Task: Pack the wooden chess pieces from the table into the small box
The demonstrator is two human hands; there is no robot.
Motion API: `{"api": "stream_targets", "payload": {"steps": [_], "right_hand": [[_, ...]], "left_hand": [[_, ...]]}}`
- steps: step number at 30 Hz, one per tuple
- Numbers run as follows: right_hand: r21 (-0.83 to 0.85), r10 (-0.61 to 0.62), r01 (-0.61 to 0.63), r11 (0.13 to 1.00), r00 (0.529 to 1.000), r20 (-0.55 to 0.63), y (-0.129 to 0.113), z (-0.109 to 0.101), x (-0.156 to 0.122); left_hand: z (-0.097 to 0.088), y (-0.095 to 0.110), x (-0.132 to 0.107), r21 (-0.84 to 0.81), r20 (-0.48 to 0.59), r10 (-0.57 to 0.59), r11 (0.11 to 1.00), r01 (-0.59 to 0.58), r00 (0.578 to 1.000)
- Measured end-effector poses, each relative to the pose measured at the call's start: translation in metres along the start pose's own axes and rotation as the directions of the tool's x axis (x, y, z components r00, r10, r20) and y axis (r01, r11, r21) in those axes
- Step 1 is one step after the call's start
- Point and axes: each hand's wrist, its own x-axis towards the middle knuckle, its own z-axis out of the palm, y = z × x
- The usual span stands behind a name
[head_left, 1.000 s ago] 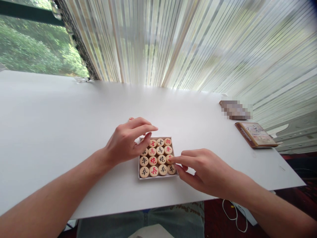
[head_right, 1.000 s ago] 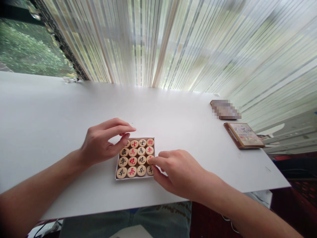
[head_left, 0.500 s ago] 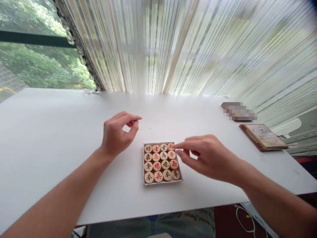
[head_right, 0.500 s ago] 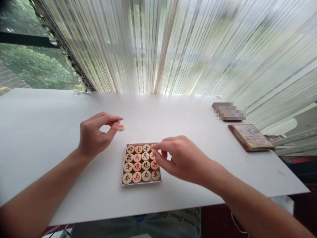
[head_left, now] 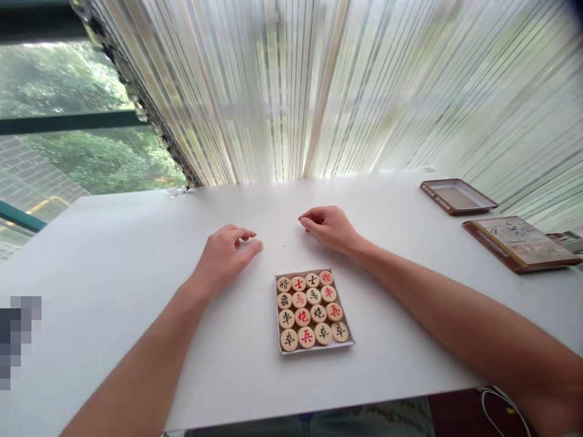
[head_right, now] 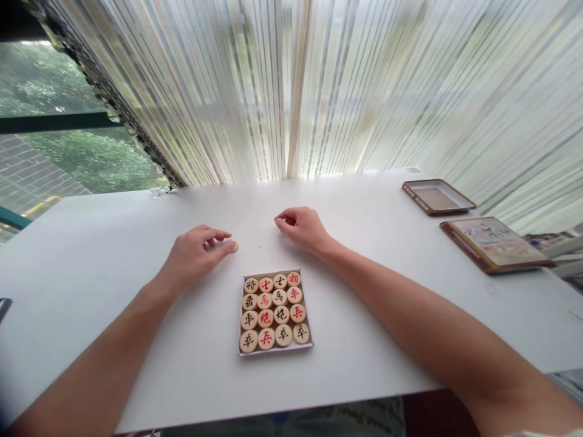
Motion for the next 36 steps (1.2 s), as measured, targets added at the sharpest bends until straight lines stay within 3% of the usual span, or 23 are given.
{"api": "stream_targets", "payload": {"steps": [5, 8, 14, 18, 21, 28, 31, 36], "right_hand": [[0.028, -0.053, 0.053, 0.998, 0.998, 0.02, 0.009, -0.001, -0.009], [0.04, -0.08, 0.079, 0.996, 0.997, 0.023, 0.007, -0.001, -0.01], [0.132, -0.102, 0.095, 0.987, 0.993, 0.051, -0.014, -0.002, -0.018], [0.443, -0.05, -0.05, 0.895, 0.976, 0.21, -0.037, -0.004, -0.027], [0.543, -0.016, -0.156, 0.825, 0.955, 0.298, -0.046, -0.005, -0.032], [0.581, 0.016, -0.24, 0.778, 0.931, 0.363, -0.044, -0.008, -0.033], [0.594, -0.007, -0.259, 0.761, 0.913, 0.408, -0.046, -0.009, -0.033], [0.647, -0.056, -0.231, 0.727, 0.919, 0.391, -0.051, -0.01, -0.034]], "left_hand": [[0.001, -0.001, 0.001, -0.006, 0.119, -0.013, 1.0, 0.014, 0.993], [0.002, 0.002, 0.0, -0.024, 0.128, 0.046, 0.999, -0.043, 0.991], [0.006, 0.037, -0.017, -0.222, 0.089, 0.2, 0.959, -0.177, 0.976], [0.009, 0.058, -0.027, -0.374, 0.053, 0.292, 0.892, -0.253, 0.955], [0.008, 0.063, -0.029, -0.416, 0.04, 0.311, 0.869, -0.267, 0.95], [0.007, 0.059, -0.027, -0.437, 0.018, 0.247, 0.873, -0.215, 0.969], [0.009, 0.058, -0.027, -0.501, 0.046, 0.19, 0.854, -0.142, 0.981], [0.009, 0.06, -0.026, -0.738, 0.099, 0.031, 0.672, 0.053, 0.995]]}}
